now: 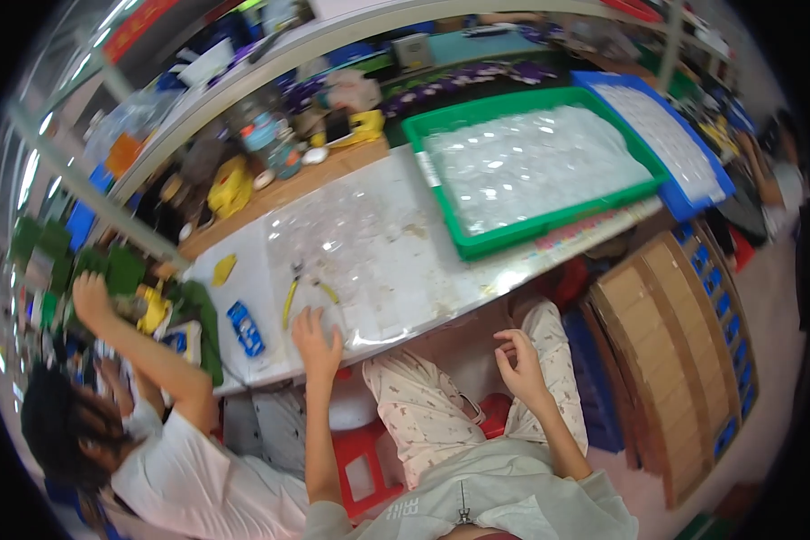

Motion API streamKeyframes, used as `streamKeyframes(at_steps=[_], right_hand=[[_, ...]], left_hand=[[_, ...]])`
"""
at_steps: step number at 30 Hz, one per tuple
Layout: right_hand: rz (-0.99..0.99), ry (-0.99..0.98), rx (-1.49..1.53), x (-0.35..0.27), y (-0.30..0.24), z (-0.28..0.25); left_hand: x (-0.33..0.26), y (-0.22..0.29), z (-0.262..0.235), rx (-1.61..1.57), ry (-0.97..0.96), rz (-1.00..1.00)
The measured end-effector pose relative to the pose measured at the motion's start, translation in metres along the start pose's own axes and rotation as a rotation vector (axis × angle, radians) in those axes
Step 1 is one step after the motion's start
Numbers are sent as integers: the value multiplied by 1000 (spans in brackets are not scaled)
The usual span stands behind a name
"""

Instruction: The person empties a bag of clear plastic window parts onto the table, then repeatedly takes a toy car body and fits a clear plastic window inside it by hand before passing the assembled car body to a coworker.

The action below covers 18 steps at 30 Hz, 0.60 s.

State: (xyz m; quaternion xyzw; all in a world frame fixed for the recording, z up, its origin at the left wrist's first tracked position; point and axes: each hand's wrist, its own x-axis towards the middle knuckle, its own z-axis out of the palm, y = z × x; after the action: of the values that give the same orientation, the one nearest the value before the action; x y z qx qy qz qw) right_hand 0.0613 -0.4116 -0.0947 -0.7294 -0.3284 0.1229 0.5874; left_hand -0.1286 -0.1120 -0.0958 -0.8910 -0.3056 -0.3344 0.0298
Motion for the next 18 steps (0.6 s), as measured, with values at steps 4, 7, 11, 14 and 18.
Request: streamKeyframes(at_steps=[4,7,11,14,18], right_hand=[[-34,116,-99,-23,-6,-40],[-21,320,-132,-37,2,-83],[27,647,-205,-61,17,-146],[156,838,-333,-85,52,-209],[175,1087,-968,-134,81,-321]], left_hand=[[-12,-1,-19,-52,-61,-55],[-14,16,-13,-52,-75,-2],[-12,27,-5,-55,-42,-31],[-4,32,0,-97,-70,-73],[1,13,11,-103,-42,-52]])
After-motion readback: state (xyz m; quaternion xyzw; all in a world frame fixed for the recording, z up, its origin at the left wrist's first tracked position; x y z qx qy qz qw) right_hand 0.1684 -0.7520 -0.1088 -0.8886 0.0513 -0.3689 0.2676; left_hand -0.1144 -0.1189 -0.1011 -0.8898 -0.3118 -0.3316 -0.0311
